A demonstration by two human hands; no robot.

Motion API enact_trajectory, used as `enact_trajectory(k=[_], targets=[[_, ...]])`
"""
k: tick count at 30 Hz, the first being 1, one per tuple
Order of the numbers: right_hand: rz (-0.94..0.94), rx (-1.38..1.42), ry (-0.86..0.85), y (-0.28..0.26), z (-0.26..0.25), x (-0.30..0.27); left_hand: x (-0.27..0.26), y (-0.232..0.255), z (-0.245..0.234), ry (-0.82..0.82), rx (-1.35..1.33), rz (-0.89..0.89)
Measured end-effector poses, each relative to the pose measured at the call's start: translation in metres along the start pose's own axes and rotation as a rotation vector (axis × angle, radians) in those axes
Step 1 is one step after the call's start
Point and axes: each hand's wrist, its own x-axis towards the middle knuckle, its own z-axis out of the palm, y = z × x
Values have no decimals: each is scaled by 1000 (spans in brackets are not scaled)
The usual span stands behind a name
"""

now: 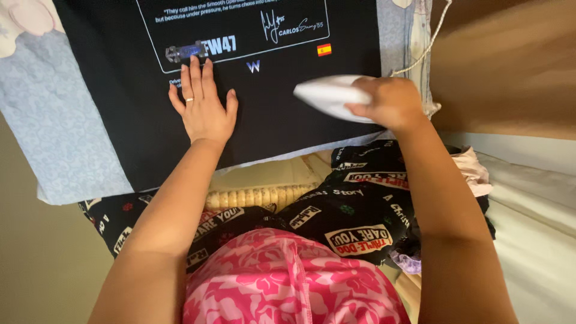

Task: The person irons two black t-shirts on a small ironing board placed on the floor. They smooth and press each shirt, flip them over, and iron both sides. After finishing, they hang one shirt on a hanger and place it in a closet.

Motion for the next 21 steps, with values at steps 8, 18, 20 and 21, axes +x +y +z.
enact_trajectory(k=[8,18,20,21], targets=[[-186,70,215,-13,8,29,2,1,1,1,5,-10],[589,346,326,82,-18,111,4,4,-1,-26,31,-41],[487,361,284,74,-22,108,4,4,-2,-18,26,-43],[353,324,286,67,-23,101,3,4,-2,-15,21,-44]])
